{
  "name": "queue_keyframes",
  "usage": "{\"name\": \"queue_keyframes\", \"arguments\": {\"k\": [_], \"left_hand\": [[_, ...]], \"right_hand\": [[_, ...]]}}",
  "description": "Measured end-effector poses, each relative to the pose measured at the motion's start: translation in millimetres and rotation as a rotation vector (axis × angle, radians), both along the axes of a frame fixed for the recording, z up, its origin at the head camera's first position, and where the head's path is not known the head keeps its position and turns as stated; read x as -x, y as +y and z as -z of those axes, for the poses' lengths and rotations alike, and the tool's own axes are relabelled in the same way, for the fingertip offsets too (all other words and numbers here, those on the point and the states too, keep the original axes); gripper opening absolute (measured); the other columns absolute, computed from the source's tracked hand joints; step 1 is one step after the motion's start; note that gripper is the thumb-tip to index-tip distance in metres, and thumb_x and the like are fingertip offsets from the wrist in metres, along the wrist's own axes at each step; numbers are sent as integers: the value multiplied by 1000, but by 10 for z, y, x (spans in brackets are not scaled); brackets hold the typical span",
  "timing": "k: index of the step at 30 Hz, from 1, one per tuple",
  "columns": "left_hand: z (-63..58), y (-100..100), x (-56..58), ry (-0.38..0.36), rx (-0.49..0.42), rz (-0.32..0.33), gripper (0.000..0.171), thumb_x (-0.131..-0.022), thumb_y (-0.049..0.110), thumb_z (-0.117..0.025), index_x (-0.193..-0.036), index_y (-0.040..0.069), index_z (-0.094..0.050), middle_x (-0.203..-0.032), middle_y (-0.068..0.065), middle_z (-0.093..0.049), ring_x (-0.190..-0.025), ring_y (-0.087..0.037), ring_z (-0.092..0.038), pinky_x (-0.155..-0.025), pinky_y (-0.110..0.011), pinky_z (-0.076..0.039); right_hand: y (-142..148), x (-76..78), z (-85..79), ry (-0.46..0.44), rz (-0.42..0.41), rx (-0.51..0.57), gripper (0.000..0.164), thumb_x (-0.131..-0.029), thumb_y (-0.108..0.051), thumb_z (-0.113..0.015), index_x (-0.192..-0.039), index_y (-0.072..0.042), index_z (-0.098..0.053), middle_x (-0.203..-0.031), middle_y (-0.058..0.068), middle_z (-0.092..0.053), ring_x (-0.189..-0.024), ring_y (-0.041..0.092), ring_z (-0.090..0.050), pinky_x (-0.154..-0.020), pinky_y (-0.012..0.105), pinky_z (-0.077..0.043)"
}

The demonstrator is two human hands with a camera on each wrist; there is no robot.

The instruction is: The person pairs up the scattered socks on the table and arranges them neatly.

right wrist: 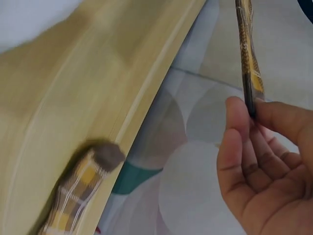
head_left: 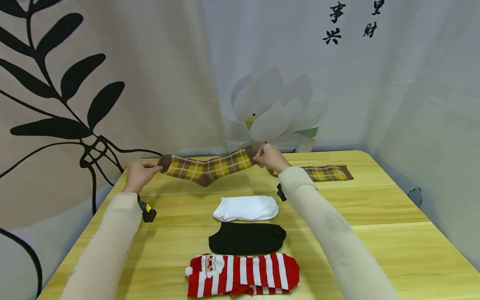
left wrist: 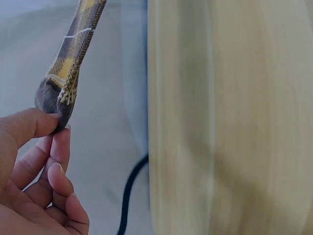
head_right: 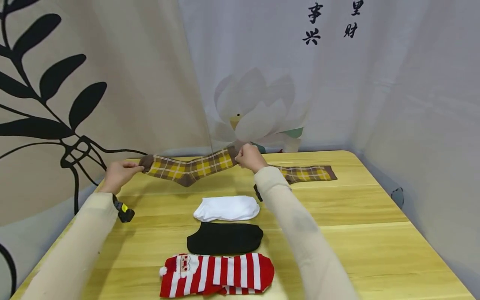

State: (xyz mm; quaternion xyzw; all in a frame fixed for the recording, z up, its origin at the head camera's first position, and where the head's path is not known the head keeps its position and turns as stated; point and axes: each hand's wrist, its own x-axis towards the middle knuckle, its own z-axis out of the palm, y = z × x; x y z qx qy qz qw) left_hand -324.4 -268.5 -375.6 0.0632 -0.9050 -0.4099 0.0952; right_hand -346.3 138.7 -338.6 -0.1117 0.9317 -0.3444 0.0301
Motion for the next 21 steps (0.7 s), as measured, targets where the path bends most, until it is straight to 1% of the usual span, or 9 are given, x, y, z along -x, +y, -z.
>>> {"name": "queue_keyframes", "arguments": {"k": [2,7,11,13,15,17,20,21], "left_hand": [[-16,81,28,-3,2,19,41,-93,30,-62,-116,-4,-64,-121,-26,-61,-106,-36,-57,-85,-44,-47],[20,268,94,-25,2,55,38,-93,28,-63,-116,-3,-64,-122,-24,-61,-106,-36,-56,-85,-43,-47],[69,438,172,-46,-7,96,38,-93,27,-63,-117,-3,-63,-124,-24,-59,-110,-37,-56,-89,-47,-47],[87,517,211,-52,-12,116,38,-93,27,-63,-117,-2,-63,-125,-24,-59,-112,-37,-56,-92,-48,-47],[100,592,243,-47,-5,131,37,-93,26,-62,-118,-2,-64,-125,-24,-60,-113,-38,-56,-92,-49,-47],[105,662,268,-44,-3,140,36,-93,25,-63,-117,-2,-64,-125,-23,-60,-113,-38,-57,-92,-49,-47],[108,761,300,-46,3,153,35,-93,24,-63,-116,-2,-65,-124,-23,-61,-113,-38,-57,-92,-49,-48],[111,792,309,-50,-1,155,34,-93,24,-63,-115,-2,-65,-124,-23,-61,-112,-38,-57,-91,-48,-48]], "right_hand": [[90,-43,-19,2,10,3,21,-97,-15,-58,-80,-2,-62,-92,13,-71,-77,22,-69,-78,36,-54],[314,-114,-5,-5,34,16,23,-97,-17,-58,-84,2,-62,-90,14,-70,-73,18,-67,-77,37,-53],[512,-152,54,0,62,-4,23,-96,-18,-58,-84,2,-64,-79,10,-70,-66,16,-64,-69,33,-51],[597,-169,79,-6,75,-2,23,-95,-17,-59,-81,-1,-64,-72,6,-68,-62,15,-62,-66,30,-48],[673,-176,105,-13,81,2,23,-95,-17,-58,-80,-1,-64,-67,4,-65,-57,15,-57,-63,30,-45],[736,-178,132,-19,92,3,24,-95,-17,-58,-80,0,-64,-66,5,-65,-54,13,-52,-62,29,-43],[820,-168,188,-25,107,9,24,-95,-17,-59,-84,3,-65,-63,5,-64,-52,13,-49,-62,30,-43],[842,-170,206,-25,114,2,24,-95,-17,-59,-84,3,-66,-64,7,-65,-52,14,-49,-61,30,-43]]}}
